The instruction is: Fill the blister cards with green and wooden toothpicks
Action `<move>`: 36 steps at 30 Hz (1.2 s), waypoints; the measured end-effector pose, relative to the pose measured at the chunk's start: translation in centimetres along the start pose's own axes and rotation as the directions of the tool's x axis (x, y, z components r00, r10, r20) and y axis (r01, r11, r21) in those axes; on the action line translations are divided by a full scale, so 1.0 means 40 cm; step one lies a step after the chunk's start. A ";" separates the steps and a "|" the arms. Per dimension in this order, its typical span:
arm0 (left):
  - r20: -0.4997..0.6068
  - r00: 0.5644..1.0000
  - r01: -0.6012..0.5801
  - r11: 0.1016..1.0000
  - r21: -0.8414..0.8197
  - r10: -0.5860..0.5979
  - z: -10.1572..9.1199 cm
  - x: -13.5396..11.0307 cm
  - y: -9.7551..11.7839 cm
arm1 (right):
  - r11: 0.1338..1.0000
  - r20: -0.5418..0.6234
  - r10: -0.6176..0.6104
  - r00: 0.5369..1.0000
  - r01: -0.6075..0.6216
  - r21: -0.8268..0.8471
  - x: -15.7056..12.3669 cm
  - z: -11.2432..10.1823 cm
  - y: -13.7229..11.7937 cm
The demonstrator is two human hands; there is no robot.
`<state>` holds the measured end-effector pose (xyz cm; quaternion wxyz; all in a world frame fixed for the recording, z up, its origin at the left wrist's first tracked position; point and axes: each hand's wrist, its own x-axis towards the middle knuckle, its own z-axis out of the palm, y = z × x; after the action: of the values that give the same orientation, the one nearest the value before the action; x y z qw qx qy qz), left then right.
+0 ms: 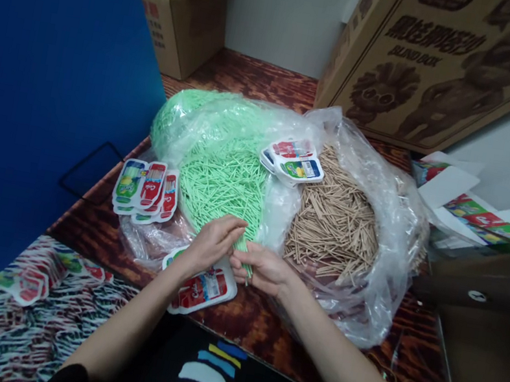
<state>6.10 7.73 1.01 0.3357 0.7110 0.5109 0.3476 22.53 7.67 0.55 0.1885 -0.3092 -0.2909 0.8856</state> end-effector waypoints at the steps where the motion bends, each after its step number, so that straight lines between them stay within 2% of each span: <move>1: -0.062 0.998 0.010 1.000 0.000 -0.010 -0.011 -0.017 -0.007 | 0.997 -0.056 -0.069 0.996 0.067 -0.039 -0.016 0.001 0.014; 2: -0.127 0.991 0.039 0.999 0.011 -0.037 -0.023 -0.037 -0.016 | 0.982 -0.126 -0.168 0.978 0.155 -0.107 -0.031 0.001 0.030; 4: -0.229 0.968 0.122 0.989 0.079 -0.101 -0.047 -0.080 -0.040 | 0.895 -0.238 -0.395 0.887 0.313 -0.316 -0.057 -0.004 0.069; 6: -0.241 0.964 0.163 0.967 0.196 -0.114 -0.064 -0.125 -0.065 | 0.777 -0.283 -0.545 0.789 0.349 -0.523 -0.078 -0.014 0.114; 8: -0.195 0.976 0.160 0.937 0.310 -0.102 -0.068 -0.164 -0.084 | 0.698 -0.308 -0.601 0.738 0.296 -0.652 -0.091 -0.021 0.159; 10: -0.150 0.984 0.145 0.905 0.400 -0.092 -0.063 -0.192 -0.097 | 0.664 -0.333 -0.620 0.711 0.249 -0.705 -0.098 -0.023 0.194; 14: -0.114 0.984 0.176 0.864 0.472 -0.139 -0.048 -0.208 -0.116 | 0.612 -0.317 -0.684 0.656 0.280 -0.740 -0.103 -0.022 0.232; 20: -0.111 0.968 0.248 0.914 0.322 -0.224 -0.051 -0.188 -0.154 | 0.557 -0.261 -0.732 0.629 0.332 -0.761 -0.102 -0.032 0.252; 24: -0.103 0.948 0.317 0.927 0.200 -0.302 -0.060 -0.174 -0.175 | 0.560 -0.262 -0.736 0.624 0.344 -0.754 -0.101 -0.035 0.252; 29: -0.055 0.929 0.370 0.926 0.070 -0.367 -0.077 -0.154 -0.177 | 0.593 -0.293 -0.715 0.635 0.329 -0.735 -0.100 -0.036 0.250; 32: -0.061 0.940 0.339 0.937 0.085 -0.335 -0.085 -0.147 -0.176 | 0.605 -0.304 -0.712 0.633 0.333 -0.723 -0.099 -0.036 0.252; 36: -0.096 0.979 0.195 0.958 0.211 -0.178 -0.091 -0.149 -0.179 | 0.607 -0.302 -0.714 0.631 0.344 -0.717 -0.098 -0.036 0.254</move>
<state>-1.88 4.28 -3.93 0.2666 0.6786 0.6233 0.2827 24.79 -1.49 -5.09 0.4247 -0.4909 -0.5660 0.5083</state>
